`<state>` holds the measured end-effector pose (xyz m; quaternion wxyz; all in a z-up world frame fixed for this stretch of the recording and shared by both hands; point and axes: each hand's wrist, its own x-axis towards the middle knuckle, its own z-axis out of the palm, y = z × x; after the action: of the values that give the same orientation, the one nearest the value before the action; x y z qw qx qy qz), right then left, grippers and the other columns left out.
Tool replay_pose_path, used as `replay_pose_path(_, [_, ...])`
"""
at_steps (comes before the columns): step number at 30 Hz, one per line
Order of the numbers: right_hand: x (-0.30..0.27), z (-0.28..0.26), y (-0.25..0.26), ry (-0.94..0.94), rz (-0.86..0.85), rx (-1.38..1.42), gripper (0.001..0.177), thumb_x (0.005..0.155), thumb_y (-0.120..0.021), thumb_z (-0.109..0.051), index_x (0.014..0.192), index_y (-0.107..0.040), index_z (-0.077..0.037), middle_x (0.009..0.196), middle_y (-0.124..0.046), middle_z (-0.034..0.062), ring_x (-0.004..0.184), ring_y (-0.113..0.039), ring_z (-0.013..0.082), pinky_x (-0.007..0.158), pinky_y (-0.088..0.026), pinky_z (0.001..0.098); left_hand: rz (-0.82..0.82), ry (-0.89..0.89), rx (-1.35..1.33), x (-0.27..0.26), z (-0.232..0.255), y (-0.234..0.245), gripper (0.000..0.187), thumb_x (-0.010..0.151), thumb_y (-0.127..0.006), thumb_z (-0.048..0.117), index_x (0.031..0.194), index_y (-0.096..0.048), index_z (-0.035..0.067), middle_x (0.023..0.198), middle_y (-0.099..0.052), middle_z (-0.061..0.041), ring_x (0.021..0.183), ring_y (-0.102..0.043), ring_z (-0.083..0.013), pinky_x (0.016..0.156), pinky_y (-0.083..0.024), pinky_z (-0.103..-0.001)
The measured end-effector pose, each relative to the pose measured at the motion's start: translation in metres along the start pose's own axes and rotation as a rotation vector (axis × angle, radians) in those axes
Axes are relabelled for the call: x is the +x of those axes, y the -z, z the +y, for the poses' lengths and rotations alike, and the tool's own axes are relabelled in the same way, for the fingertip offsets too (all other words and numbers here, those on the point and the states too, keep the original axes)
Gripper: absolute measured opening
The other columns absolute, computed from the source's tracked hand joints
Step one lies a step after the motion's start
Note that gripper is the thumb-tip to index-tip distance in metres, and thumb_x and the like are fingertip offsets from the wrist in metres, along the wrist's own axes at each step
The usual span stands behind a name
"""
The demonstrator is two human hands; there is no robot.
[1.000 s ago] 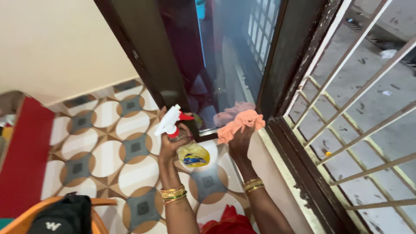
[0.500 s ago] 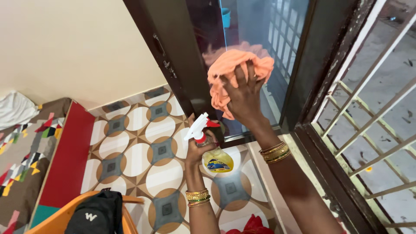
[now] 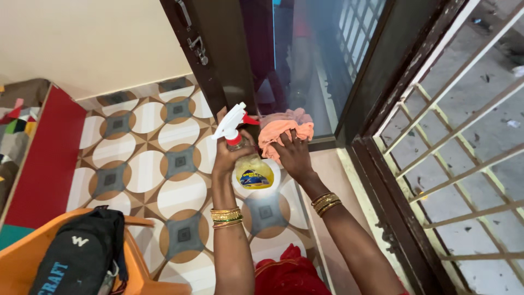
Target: The person sprays a glass door with a cleaning solution and wipes it with a cloth. They then move to the adjacent metal window grille and wipe it with the same cloth.
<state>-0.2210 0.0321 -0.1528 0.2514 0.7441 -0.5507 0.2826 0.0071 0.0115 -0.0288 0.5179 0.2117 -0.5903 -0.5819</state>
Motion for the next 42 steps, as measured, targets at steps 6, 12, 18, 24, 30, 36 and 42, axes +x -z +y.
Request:
replay_pose_path(6, [0.036, 0.01, 0.068, -0.066, 0.005, 0.143, 0.055, 0.07, -0.071, -0.016, 0.124, -0.068, -0.01, 0.14, -0.047, 0.0216, 0.138, -0.039, 0.0499, 0.102, -0.035, 0.0682, 0.04, -0.001, -0.01, -0.004, 0.008, -0.012, 0.064, 0.065, -0.075, -0.012, 0.125, -0.054, 0.0, 0.083, -0.068, -0.008, 0.074, -0.069, -0.0188, 0.066, -0.06, -0.033])
replay_pose_path(12, [0.119, 0.028, 0.162, -0.271, 0.318, 0.134, 0.058, 0.082, -0.069, -0.007, 0.138, -0.058, 0.001, 0.16, -0.028, 0.0322, 0.152, -0.02, 0.0557, 0.115, -0.02, 0.0758, -0.007, -0.042, -0.004, -0.017, 0.024, -0.023, 0.08, 0.07, -0.074, -0.014, 0.146, -0.049, -0.007, 0.098, -0.067, -0.014, 0.081, -0.067, -0.0199, 0.071, -0.061, -0.034])
replay_pose_path(18, [0.119, 0.012, 0.153, -0.351, 0.355, 0.187, 0.058, 0.084, -0.067, -0.005, 0.139, -0.053, 0.005, 0.159, -0.02, 0.0411, 0.151, -0.01, 0.0623, 0.118, -0.016, 0.0745, 0.023, -0.138, -0.019, -0.019, 0.032, -0.037, 0.118, 0.065, -0.073, -0.015, 0.159, -0.006, 0.011, 0.134, -0.062, -0.02, 0.079, -0.066, -0.0177, 0.067, -0.063, -0.034])
replay_pose_path(24, [0.023, 0.005, 0.053, -0.541, 0.057, 0.17, 0.052, 0.085, -0.062, -0.005, 0.134, -0.053, 0.013, 0.139, -0.045, 0.0376, 0.144, -0.025, 0.0561, 0.122, -0.016, 0.0693, 0.053, -0.074, -0.044, -0.019, 0.025, -0.034, 0.117, 0.067, -0.073, -0.018, 0.162, -0.01, 0.008, 0.133, -0.062, -0.023, 0.08, -0.067, -0.0198, 0.066, -0.064, -0.036])
replay_pose_path(30, [-0.024, -0.018, 0.023, -0.608, 0.151, 0.143, 0.07, 0.073, -0.066, -0.006, 0.132, -0.043, 0.023, 0.137, -0.033, 0.0467, 0.132, -0.026, 0.0636, 0.113, -0.017, 0.0701, 0.003, -0.102, 0.006, -0.026, 0.024, -0.031, 0.107, 0.073, -0.075, -0.02, 0.163, -0.02, 0.002, 0.136, -0.062, -0.027, 0.086, -0.068, -0.0225, 0.071, -0.064, -0.038])
replay_pose_path(36, [0.04, -0.022, 0.092, -0.6, 0.331, 0.37, 0.064, 0.076, -0.065, 0.001, 0.132, -0.04, 0.019, 0.141, -0.028, 0.0453, 0.135, -0.025, 0.0644, 0.112, -0.024, 0.0696, 0.026, -0.144, 0.019, -0.03, 0.033, -0.041, 0.121, 0.068, -0.072, -0.019, 0.161, -0.001, 0.011, 0.136, -0.06, -0.024, 0.08, -0.067, -0.0187, 0.066, -0.063, -0.034])
replay_pose_path(42, [0.114, 0.008, 0.173, -0.391, 0.352, 0.298, 0.055, 0.081, -0.064, 0.002, 0.134, -0.051, 0.009, 0.15, -0.031, 0.0362, 0.152, -0.018, 0.0586, 0.121, -0.026, 0.0653, 0.023, -0.132, 0.051, -0.03, 0.038, -0.044, 0.119, 0.068, -0.072, -0.019, 0.161, -0.003, 0.009, 0.135, -0.061, -0.025, 0.079, -0.066, -0.0187, 0.067, -0.062, -0.033])
